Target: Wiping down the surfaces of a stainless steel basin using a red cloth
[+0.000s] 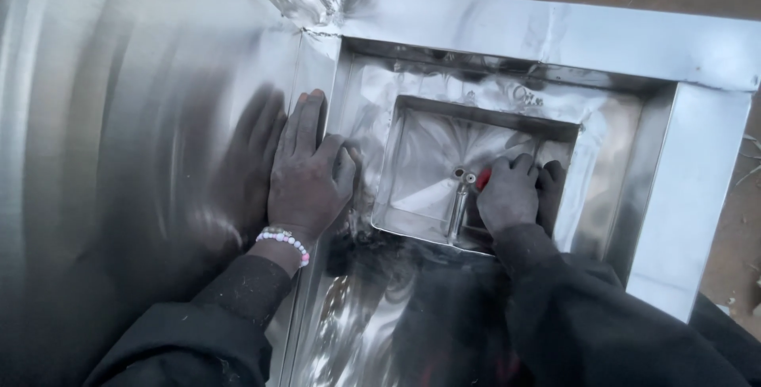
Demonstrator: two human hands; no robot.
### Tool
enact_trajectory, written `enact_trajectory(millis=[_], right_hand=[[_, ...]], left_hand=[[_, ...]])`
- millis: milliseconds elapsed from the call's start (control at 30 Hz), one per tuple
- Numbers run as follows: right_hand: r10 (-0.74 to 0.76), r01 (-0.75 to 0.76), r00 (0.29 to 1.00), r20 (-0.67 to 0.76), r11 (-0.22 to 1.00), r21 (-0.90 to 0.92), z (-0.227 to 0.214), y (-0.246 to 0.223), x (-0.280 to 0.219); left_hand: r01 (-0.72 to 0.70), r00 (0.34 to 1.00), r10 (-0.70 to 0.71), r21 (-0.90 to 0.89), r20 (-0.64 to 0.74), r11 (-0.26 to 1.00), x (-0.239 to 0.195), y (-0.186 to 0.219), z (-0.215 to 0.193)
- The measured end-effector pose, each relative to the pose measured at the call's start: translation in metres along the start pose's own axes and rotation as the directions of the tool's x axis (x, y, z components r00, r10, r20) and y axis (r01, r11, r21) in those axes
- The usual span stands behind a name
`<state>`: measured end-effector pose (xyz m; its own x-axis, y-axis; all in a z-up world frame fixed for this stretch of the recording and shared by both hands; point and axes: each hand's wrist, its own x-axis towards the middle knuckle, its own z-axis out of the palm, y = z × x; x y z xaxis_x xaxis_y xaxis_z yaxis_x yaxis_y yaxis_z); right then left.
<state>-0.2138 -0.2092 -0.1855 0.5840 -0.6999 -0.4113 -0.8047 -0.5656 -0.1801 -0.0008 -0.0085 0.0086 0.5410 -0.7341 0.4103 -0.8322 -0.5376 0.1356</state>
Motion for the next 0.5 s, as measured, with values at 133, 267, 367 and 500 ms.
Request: enact_trajectory(millis=[133, 267, 367, 500], right_hand=[[0.012, 0.001, 0.986, 0.165, 0.997, -0.080, 0.010, 0.005, 0.004], [0.012, -0.007, 0.976, 0.218, 1.000, -0.025, -0.008, 0.006, 0.006], [0.068, -0.089, 0.983, 0.169, 0.989, 0.120, -0.015, -0.002, 0.026], [0.135, -0.161, 0.982, 0.129, 0.962, 0.222, -0.021, -0.023, 0.014]], left_hand=[[0.026, 1.000, -0.026, -0.034, -0.013, 0.999, 0.000, -0.001, 0.005], [-0.009, 1.000, 0.009, -0.013, 0.011, 1.000, -0.001, 0.000, 0.000], [-0.006, 1.000, 0.006, -0.009, -0.008, 1.000, 0.000, -0.005, 0.006], [-0.002, 1.000, 0.002, -0.012, -0.028, 1.000, -0.005, -0.005, 0.011]])
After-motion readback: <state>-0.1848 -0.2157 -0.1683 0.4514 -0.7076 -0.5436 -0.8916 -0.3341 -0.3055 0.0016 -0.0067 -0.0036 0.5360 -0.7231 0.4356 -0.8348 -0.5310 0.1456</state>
